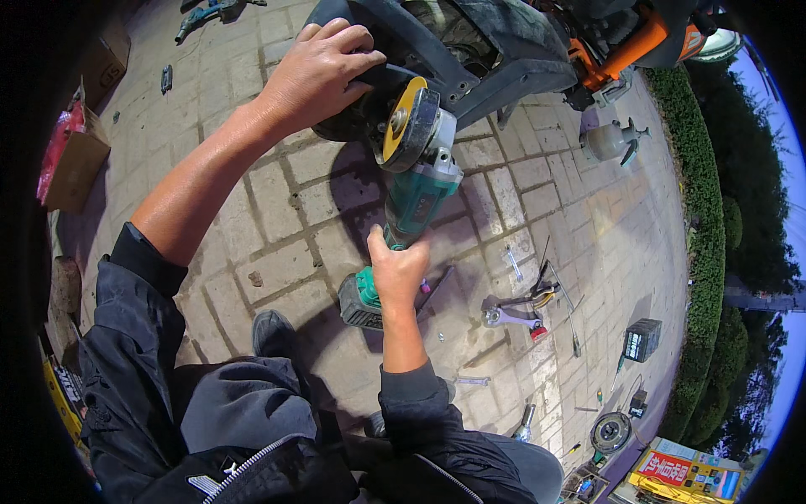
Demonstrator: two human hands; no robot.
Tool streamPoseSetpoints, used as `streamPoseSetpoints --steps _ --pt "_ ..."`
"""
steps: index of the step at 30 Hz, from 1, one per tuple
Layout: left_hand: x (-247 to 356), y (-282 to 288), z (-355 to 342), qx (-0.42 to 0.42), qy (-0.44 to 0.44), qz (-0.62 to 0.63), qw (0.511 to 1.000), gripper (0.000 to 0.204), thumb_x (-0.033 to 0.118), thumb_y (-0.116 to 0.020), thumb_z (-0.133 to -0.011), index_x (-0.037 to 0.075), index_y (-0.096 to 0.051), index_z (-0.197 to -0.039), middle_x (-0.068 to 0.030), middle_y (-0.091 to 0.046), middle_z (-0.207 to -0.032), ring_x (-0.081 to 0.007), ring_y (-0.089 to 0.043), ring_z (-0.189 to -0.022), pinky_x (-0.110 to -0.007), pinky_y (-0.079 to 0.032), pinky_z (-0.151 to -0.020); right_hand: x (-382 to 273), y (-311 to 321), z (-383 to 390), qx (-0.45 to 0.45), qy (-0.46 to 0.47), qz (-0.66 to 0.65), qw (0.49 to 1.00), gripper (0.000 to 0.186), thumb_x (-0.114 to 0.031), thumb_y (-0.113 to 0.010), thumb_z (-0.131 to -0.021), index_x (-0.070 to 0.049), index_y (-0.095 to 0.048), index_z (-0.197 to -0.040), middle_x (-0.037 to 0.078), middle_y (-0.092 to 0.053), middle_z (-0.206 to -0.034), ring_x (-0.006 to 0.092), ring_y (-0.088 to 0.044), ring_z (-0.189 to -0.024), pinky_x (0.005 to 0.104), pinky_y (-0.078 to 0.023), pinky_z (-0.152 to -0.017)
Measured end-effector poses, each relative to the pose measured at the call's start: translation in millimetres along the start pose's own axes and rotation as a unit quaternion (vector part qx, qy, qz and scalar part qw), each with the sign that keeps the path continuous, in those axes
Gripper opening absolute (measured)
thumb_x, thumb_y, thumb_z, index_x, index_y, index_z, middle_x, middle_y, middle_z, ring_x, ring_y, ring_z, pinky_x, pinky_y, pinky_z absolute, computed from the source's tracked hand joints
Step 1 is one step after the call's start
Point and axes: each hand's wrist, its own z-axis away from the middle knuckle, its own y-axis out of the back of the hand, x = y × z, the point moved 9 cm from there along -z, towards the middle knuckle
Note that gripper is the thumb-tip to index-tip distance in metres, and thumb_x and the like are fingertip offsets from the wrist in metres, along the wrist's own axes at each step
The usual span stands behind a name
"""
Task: The person uses an angle grinder to trim or smooth the plastic fender of a motorcycle by hand.
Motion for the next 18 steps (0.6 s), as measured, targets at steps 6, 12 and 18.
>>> streamPoseSetpoints --steps 6,12,18 --pt "0.2 0.8 2.7 -0.002 0.0 -0.006 1.0 0.04 0.02 -0.079 -0.079 0.014 -0.071 -0.117 -0.0042 -0.061 -0.119 -0.0222 -0.054 -0.116 -0.036 -0.042 -0.098 4.9 0.5 2.8 -0.002 -0.019 0.017 1.0 0.041 -0.014 -0.078 -0.074 0.003 -0.058 -0.106 0.011 -0.068 -0.092 0.0216 -0.063 -0.081 0.0364 -0.05 -0.079" --pt "0.5 -1.5 1.0 -0.019 0.003 0.014 1.0 0.039 0.021 -0.078 -0.079 0.013 -0.071 -0.117 -0.0043 -0.061 -0.117 -0.0222 -0.054 -0.115 -0.036 -0.042 -0.098 8.8 -2.4 3.5 -0.013 -0.026 0.022 0.999 0.042 -0.015 -0.078 -0.074 0.003 -0.057 -0.107 0.012 -0.068 -0.093 0.0217 -0.063 -0.082 0.0361 -0.05 -0.079" --pt "-2.3 2.2 -1.9 0.008 -0.002 0.002 1.0 0.038 0.02 -0.078 -0.079 0.013 -0.071 -0.116 -0.0045 -0.061 -0.116 -0.0225 -0.054 -0.115 -0.036 -0.042 -0.098 -4.3 -1.1 2.5 0.013 -0.008 0.035 0.999 0.037 -0.012 -0.077 -0.075 0.004 -0.058 -0.103 0.009 -0.067 -0.091 0.0176 -0.06 -0.078 0.0334 -0.049 -0.077"
